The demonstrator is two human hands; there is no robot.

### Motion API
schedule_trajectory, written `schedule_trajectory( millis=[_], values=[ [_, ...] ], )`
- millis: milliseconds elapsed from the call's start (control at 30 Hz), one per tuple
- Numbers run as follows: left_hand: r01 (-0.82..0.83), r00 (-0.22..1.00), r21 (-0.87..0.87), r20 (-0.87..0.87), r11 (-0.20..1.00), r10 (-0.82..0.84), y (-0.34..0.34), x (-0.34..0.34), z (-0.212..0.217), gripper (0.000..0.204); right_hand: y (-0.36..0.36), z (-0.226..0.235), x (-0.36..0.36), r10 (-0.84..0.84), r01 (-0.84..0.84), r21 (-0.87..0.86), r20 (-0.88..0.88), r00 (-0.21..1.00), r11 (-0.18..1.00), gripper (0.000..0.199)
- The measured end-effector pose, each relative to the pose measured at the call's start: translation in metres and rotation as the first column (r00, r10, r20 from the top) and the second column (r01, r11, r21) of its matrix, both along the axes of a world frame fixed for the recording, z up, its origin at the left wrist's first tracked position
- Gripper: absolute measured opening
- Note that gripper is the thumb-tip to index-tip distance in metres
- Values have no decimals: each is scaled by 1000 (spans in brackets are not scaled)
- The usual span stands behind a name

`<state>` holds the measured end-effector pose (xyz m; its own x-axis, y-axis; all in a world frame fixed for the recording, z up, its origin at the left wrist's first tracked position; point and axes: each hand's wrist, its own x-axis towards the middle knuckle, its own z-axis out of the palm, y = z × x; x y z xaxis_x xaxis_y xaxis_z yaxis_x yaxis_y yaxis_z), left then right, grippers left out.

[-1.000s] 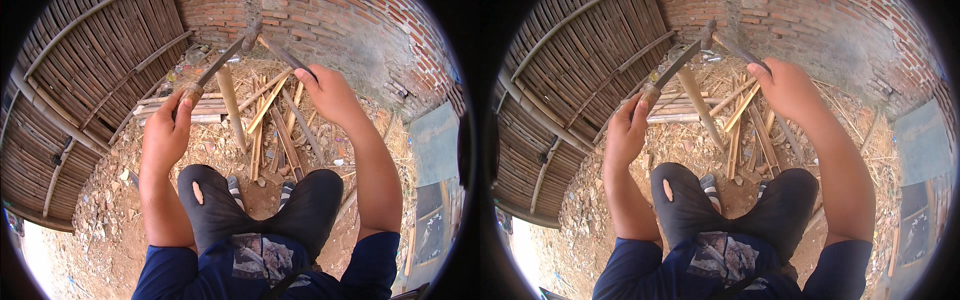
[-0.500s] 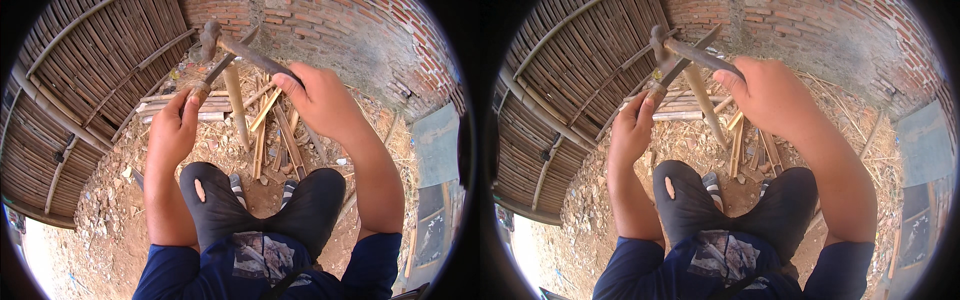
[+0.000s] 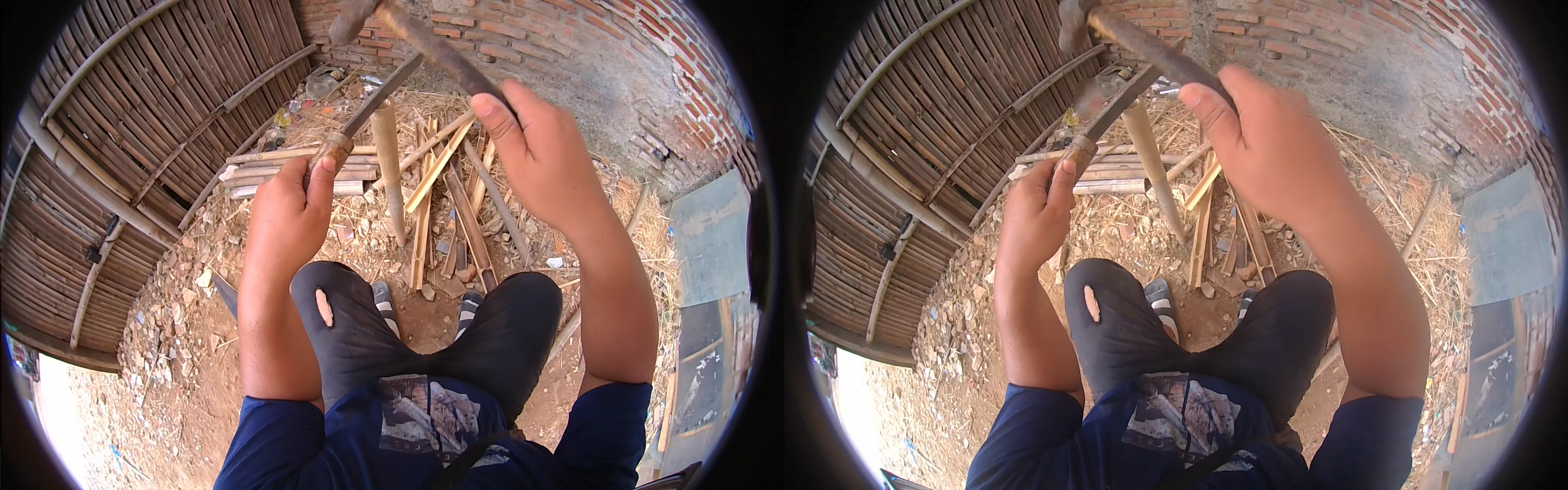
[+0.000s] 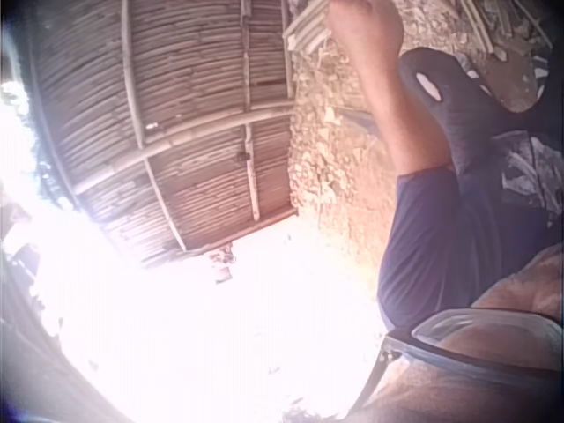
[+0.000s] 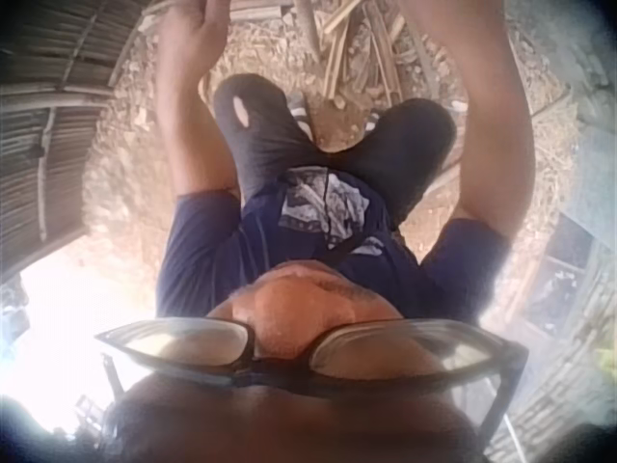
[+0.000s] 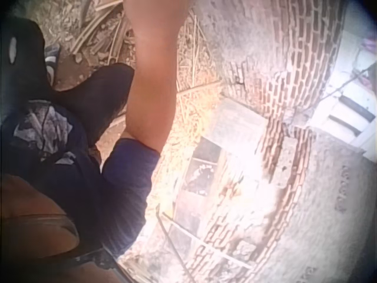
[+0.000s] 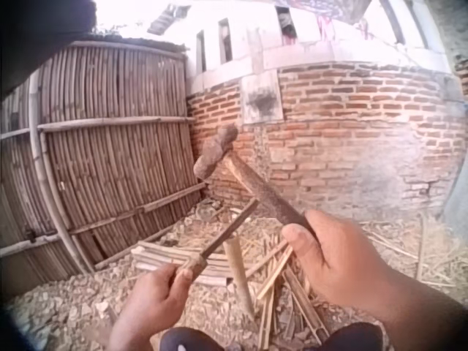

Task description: The person splits bamboo pieces by hitting a knife into the top of the bamboo stalk with a hammer and then pulling the knife down through the length of the bamboo.

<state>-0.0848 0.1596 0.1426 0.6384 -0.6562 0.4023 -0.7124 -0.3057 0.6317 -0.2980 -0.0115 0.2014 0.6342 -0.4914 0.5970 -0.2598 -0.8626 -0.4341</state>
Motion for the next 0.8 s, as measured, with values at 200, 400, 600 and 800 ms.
schedule_trajectory(
  millis=[200,400,600,800],
  values=[
    [29,1000,-28,-4,999,-29,-3,-8,2,43,2,-30,8,-71,93,42,-369,927,995,47],
    [53,999,-49,-8,997,-54,-2,-6,-6,43,-2,-22,-1,-1,17,76,-214,977,997,46],
    [47,998,-44,-29,998,-48,-5,-8,-4,43,1,-17,-10,-32,33,19,-39,999,999,44],
    [21,998,-25,-54,999,-23,-5,-5,-7,43,1,-21,-6,-5,2,-9,-253,967,1000,43]
  ],
)
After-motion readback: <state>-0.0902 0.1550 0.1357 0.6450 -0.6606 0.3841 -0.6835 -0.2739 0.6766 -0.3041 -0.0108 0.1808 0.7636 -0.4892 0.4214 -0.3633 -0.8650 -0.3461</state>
